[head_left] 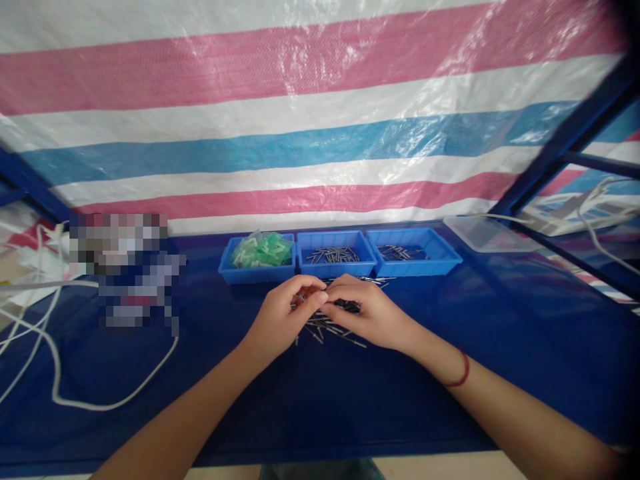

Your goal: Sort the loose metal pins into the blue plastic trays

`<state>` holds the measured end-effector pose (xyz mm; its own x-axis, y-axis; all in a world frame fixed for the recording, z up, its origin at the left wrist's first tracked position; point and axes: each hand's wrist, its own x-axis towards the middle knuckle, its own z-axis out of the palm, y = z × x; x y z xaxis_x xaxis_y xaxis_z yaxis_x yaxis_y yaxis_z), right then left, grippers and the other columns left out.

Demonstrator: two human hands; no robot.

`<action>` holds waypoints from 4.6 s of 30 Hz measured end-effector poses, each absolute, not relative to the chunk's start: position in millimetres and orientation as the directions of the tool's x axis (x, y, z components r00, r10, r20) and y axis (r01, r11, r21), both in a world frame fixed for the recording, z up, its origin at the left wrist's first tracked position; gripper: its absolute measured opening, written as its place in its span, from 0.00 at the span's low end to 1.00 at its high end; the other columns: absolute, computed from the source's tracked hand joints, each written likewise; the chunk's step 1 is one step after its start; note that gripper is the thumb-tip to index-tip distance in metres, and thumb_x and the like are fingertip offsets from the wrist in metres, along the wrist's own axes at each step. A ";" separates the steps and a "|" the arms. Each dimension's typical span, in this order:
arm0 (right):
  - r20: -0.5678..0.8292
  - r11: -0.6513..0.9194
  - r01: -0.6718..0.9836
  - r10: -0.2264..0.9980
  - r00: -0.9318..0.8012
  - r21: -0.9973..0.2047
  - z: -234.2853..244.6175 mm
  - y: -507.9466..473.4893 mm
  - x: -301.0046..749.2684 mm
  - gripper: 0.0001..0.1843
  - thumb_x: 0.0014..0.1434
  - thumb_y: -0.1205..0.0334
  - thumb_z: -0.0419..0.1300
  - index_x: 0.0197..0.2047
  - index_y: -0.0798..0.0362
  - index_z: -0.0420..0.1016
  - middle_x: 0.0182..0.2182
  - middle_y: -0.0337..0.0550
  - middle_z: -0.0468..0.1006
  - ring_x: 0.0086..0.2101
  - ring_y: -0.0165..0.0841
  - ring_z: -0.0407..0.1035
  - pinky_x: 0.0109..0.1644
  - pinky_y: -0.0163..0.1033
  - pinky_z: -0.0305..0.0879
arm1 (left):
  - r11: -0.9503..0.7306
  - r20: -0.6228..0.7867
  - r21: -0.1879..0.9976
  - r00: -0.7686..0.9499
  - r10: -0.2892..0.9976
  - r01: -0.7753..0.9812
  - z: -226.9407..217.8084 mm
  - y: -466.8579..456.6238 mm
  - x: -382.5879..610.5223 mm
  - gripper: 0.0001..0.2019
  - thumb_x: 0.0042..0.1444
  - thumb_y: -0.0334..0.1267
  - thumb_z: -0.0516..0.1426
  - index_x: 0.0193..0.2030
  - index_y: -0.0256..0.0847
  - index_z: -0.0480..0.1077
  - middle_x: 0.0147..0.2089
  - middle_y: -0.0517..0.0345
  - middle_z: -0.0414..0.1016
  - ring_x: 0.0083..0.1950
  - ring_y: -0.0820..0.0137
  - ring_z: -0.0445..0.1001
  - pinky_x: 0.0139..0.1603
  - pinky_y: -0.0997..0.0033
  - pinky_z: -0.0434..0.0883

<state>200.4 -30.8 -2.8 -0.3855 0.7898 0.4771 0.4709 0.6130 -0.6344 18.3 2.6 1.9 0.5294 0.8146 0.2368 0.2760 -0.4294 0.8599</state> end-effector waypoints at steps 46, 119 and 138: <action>0.511 0.497 0.422 0.855 -0.088 -0.758 -1.5 -29.4 202.4 0.07 0.58 0.58 0.60 0.31 0.52 0.73 0.29 0.40 0.75 0.30 0.30 0.67 0.32 0.36 0.63 | -0.596 0.312 0.678 0.565 0.764 0.430 2.8 10.9 13.5 0.07 0.60 0.40 0.55 0.41 0.40 0.70 0.38 0.58 0.73 0.37 0.72 0.72 0.37 0.75 0.67; 0.390 0.365 0.326 0.921 0.013 -0.872 -1.7 -32.6 195.4 0.03 0.55 0.64 0.61 0.31 0.54 0.76 0.29 0.41 0.76 0.31 0.30 0.69 0.35 0.36 0.65 | -0.586 0.234 0.623 0.591 0.772 0.519 1.5 -2.1 20.2 0.07 0.63 0.39 0.52 0.38 0.40 0.68 0.31 0.62 0.65 0.33 0.72 0.65 0.34 0.74 0.60; 0.558 0.524 0.590 0.817 -0.143 -0.615 2.0 -22.2 214.9 0.06 0.58 0.67 0.56 0.33 0.52 0.74 0.32 0.41 0.78 0.35 0.33 0.70 0.43 0.40 0.64 | -0.578 0.249 0.589 0.554 0.794 0.564 15.2 2.0 11.6 0.09 0.62 0.43 0.52 0.40 0.41 0.68 0.32 0.61 0.69 0.31 0.73 0.67 0.33 0.74 0.61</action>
<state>214.9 -22.2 2.0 -0.1432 0.8171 0.5584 0.5897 0.5236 -0.6149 11.6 2.0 15.2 0.5542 0.7943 0.2489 0.5645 -0.5784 0.5889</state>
